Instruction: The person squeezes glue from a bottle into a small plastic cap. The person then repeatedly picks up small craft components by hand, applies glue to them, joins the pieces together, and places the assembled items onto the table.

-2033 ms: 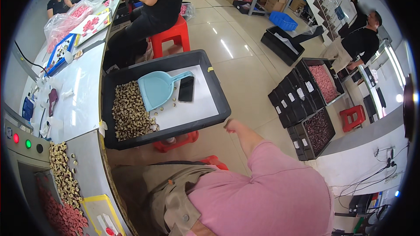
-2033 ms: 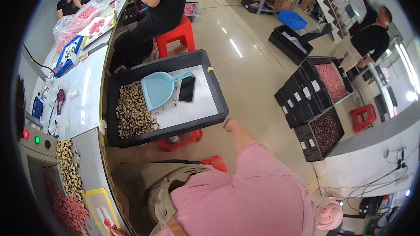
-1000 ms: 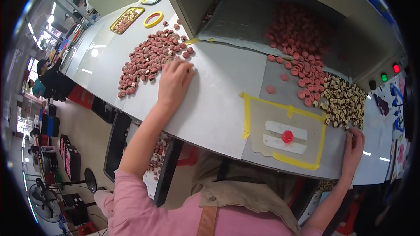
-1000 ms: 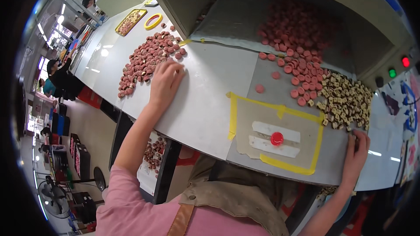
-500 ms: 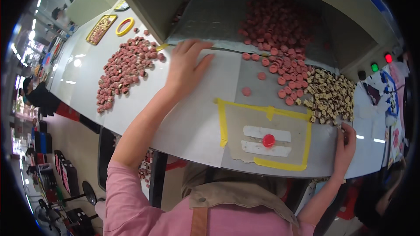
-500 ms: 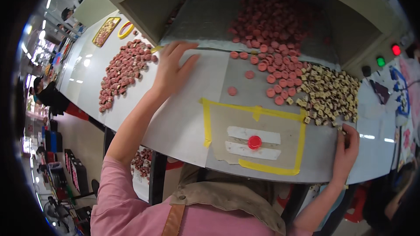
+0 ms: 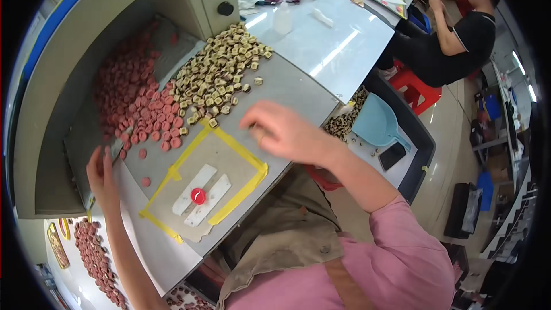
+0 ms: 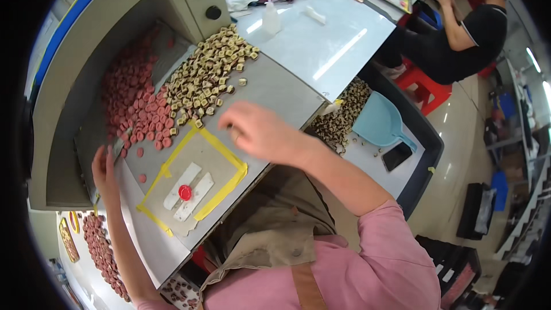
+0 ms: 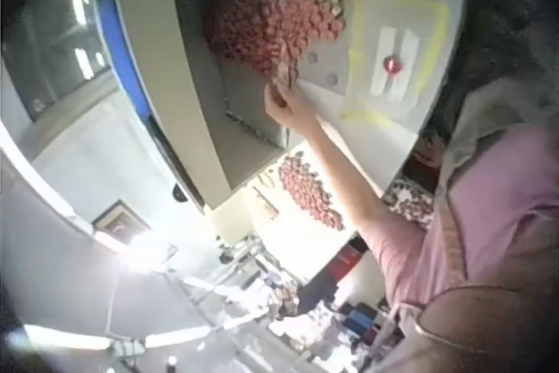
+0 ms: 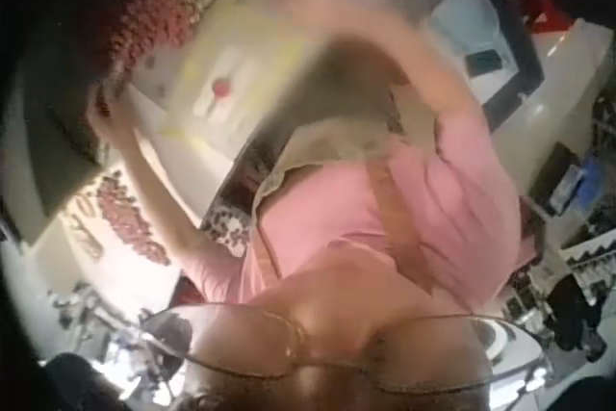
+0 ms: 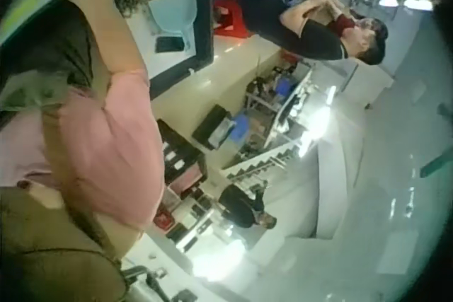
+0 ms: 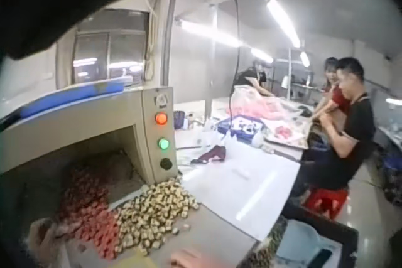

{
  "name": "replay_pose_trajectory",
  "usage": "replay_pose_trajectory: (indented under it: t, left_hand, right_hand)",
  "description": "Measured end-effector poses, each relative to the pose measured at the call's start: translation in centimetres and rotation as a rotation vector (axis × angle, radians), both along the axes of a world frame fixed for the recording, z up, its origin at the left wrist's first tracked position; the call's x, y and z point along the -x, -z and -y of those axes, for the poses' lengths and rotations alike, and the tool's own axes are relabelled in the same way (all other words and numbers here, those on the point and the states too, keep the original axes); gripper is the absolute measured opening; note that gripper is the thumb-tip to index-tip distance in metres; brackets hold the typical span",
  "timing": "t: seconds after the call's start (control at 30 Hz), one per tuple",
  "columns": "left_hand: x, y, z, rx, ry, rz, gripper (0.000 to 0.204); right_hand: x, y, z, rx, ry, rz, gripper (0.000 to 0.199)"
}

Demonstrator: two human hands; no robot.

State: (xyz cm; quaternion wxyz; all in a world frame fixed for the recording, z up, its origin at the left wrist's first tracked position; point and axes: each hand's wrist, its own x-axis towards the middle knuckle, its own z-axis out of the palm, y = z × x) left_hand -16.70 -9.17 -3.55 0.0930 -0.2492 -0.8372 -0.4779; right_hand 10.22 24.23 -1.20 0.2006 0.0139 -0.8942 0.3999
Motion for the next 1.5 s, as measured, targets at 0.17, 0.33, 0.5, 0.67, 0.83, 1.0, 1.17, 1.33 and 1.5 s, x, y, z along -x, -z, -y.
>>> replay_pose_trajectory:
  t: [0.17,0.33,0.5,0.67,0.83,1.0,1.17,1.33,1.5]
  left_hand:
    - [-6.0,-1.5,2.3,-0.033,0.044,0.037,0.023]
    - [-11.2,-2.3,4.2,0.372,-0.023,-0.054,0.021]
    - [-12.9,-2.5,6.1,0.313,-0.052,-0.152,0.026]
    - [-13.3,-1.5,8.4,-0.037,-0.162,0.106,0.030]
    - [-19.0,-2.5,5.1,-0.877,0.080,0.661,0.031]
    - [-22.0,-2.4,0.1,-0.969,0.110,0.783,0.030]
    - [-21.0,-0.4,-0.6,-1.071,0.288,0.850,0.034]
    - [-21.3,0.4,-1.4,-1.164,0.379,0.835,0.032]
    - [-21.5,-0.6,-1.1,-1.218,0.256,1.041,0.032]
  right_hand:
    - [0.7,2.3,2.3,-0.178,-0.044,-0.129,0.020]
    - [0.6,1.7,4.0,-0.356,0.121,-0.205,0.016]
    - [-0.3,1.1,4.2,-0.419,0.244,-0.262,0.021]
    - [-0.4,0.6,4.1,-0.424,0.296,-0.133,0.023]
    - [-0.6,0.6,3.1,-0.372,0.027,-0.105,0.019]
    - [-0.4,-0.3,2.0,-0.453,-0.055,0.027,0.018]
    - [0.5,-1.2,1.7,-0.516,-0.090,0.153,0.020]
    - [1.0,-0.4,2.5,-0.647,-0.060,0.062,0.020]
    - [0.2,-1.8,5.1,-0.466,0.013,0.129,0.015]
